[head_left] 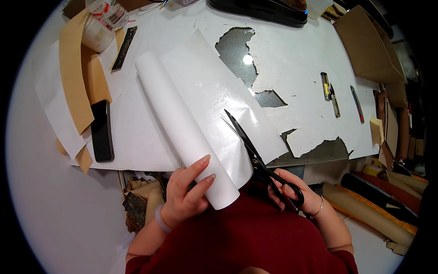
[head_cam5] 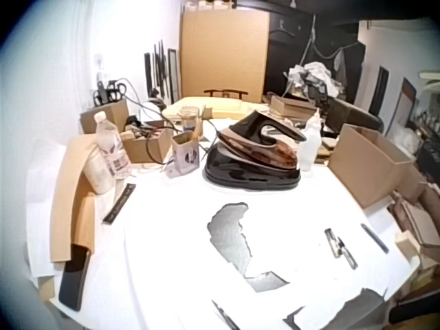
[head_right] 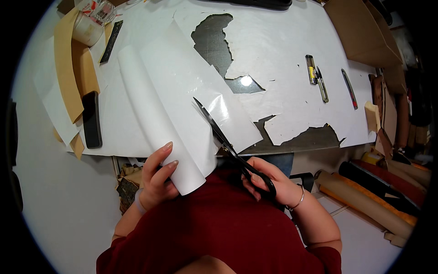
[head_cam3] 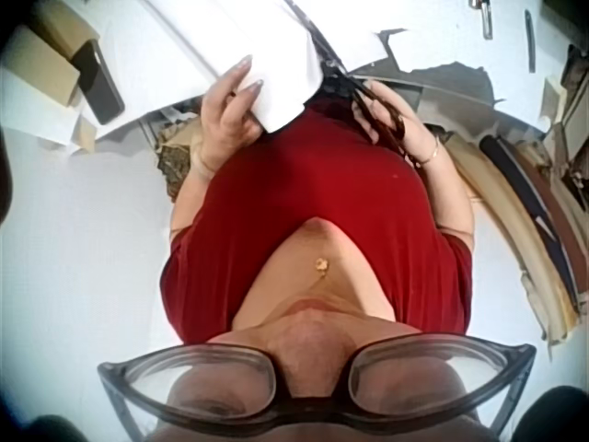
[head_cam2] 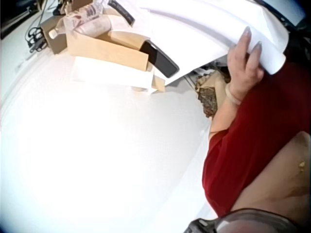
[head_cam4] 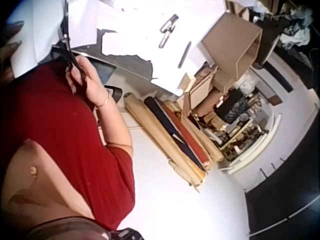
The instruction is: The person cuts a white sheet with scissors, then places a brown fabric piece on the table and trims its edges. They iron the brown fabric piece with a handheld iron, then adjust the camera strap before ironing again.
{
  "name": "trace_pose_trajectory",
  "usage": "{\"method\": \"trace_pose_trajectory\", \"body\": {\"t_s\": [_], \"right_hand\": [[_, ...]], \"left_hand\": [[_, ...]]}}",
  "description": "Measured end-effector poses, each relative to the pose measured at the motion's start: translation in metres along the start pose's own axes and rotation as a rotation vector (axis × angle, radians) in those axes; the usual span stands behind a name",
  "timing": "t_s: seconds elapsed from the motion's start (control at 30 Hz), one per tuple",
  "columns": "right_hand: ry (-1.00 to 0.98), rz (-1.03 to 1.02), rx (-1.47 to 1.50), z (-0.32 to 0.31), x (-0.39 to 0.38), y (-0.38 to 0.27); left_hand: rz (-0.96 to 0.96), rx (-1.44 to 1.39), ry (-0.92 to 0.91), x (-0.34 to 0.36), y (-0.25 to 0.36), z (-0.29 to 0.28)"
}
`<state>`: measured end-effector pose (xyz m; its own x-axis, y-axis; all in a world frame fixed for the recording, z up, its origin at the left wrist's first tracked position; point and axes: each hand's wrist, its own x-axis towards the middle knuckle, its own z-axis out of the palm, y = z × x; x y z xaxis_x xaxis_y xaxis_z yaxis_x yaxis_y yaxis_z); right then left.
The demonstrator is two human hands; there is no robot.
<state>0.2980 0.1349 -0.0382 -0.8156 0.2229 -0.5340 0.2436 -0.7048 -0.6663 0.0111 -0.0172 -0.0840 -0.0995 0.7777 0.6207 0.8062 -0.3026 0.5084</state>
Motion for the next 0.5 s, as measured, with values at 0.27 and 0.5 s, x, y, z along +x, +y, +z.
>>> {"method": "trace_pose_trajectory", "body": {"t_s": [0.27,0.5], "right_hand": [[0.017,-0.005,-0.005,0.0,-0.003,0.003],[0.062,0.0,-0.056,0.007,0.008,0.0]], "left_hand": [[-0.002,-0.004,0.002,0.0,0.002,-0.001],[0.015,-0.032,-0.002,-0.003,0.005,-0.002]]}}
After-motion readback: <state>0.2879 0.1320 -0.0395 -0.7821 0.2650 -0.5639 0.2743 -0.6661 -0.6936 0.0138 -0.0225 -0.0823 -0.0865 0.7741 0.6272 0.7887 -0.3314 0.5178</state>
